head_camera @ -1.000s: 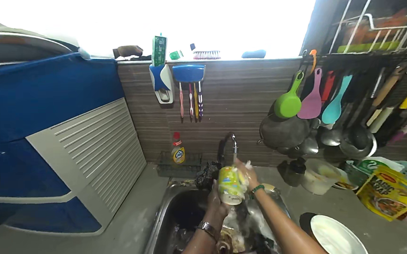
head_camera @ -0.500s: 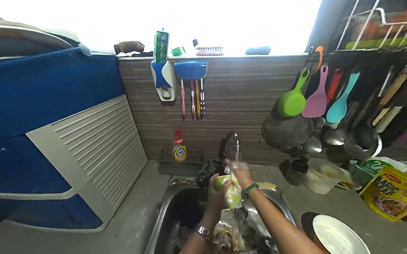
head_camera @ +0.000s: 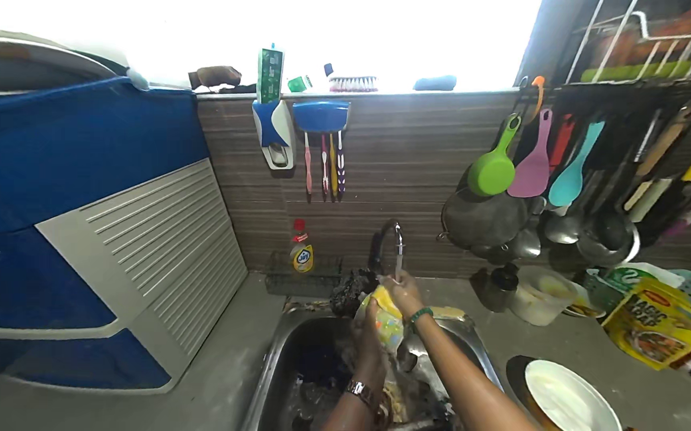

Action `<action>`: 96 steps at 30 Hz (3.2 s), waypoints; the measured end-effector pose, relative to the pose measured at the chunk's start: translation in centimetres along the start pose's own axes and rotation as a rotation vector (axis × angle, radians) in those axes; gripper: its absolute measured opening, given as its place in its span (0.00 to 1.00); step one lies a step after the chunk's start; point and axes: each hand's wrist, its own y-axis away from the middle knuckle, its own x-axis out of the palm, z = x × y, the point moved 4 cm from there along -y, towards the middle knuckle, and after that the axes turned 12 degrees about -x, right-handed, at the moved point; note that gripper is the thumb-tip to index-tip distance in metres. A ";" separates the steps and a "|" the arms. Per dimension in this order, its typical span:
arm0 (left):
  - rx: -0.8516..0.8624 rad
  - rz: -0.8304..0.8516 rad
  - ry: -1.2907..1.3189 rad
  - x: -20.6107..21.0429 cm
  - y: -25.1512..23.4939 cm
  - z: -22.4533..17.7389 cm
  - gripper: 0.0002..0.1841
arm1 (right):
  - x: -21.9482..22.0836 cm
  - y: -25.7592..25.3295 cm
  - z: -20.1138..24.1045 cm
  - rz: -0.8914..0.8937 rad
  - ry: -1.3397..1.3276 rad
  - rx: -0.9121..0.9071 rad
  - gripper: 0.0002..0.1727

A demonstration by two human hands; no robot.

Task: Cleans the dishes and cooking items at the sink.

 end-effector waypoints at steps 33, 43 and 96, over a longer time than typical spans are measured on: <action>-0.248 0.113 0.229 -0.7 -0.9 -2.2 0.27 | -2.1 6.1 -4.2 0.169 0.248 -0.489 0.15; -0.271 -0.072 0.133 -6.5 -2.3 1.0 0.29 | 0.6 2.7 -4.5 -0.190 -0.954 0.423 0.14; -0.279 0.356 -0.187 3.0 -5.6 -0.8 0.17 | -1.6 5.1 -2.5 0.845 1.041 -0.447 0.22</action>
